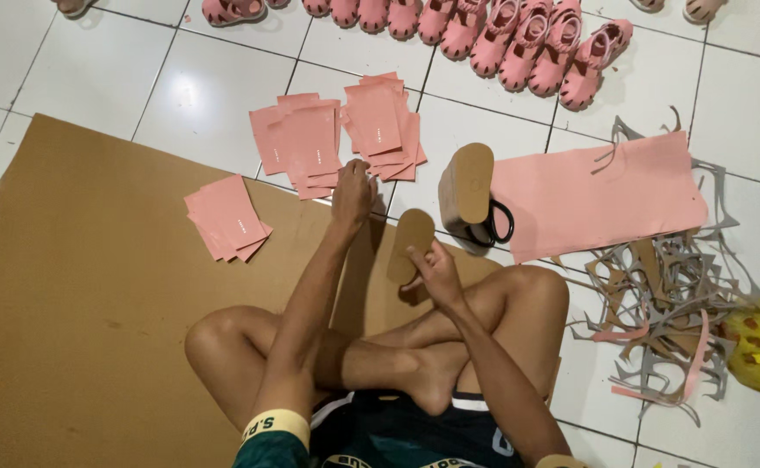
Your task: The person sits cross-legged on the floor and repeatedly picks up pink shoe insoles. They place a grey sanding block on each insole and rub it back and forth to smooth the surface, then set the insole aside. The person continues this process for multiple insoles.
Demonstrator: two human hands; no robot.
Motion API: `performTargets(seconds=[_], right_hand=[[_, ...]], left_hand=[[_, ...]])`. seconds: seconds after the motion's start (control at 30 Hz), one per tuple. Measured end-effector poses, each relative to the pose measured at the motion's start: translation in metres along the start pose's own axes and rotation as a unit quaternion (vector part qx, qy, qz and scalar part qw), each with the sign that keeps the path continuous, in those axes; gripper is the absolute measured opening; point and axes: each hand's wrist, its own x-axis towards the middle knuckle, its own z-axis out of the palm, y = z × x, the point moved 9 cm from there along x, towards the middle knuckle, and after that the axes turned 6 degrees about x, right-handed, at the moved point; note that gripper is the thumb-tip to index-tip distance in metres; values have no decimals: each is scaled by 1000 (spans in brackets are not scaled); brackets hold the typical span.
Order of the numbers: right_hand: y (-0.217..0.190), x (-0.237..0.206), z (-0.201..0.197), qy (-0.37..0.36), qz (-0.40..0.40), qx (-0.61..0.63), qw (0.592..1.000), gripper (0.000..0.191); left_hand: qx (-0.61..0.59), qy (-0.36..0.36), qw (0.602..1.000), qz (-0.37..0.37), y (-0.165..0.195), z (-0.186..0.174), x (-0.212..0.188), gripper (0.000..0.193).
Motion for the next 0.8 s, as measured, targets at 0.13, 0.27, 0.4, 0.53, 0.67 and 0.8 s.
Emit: performTargets(seconds=[0.13, 0.27, 0.4, 0.53, 0.67, 0.8], right_hand=[[18, 6, -11, 1, 23, -27, 999, 38], [16, 23, -32, 12, -9, -123, 992, 39], [10, 28, -41, 4, -35, -97, 995, 38], [4, 11, -36, -1, -32, -105, 994, 38], [-3, 3, -29, -3, -25, -111, 994, 38], [-1, 8, -25, -10, -29, -143, 989, 35]], left_hand=[[2, 8, 1000, -10, 18, 32, 41, 38], [61, 11, 998, -16, 32, 55, 67, 45], [69, -68, 993, -63, 30, 76, 73, 36], [115, 104, 987, -50, 25, 16, 50, 44], [206, 107, 957, -174, -14, -29, 28, 52], [169, -7, 962, -216, -47, -23, 26, 60]])
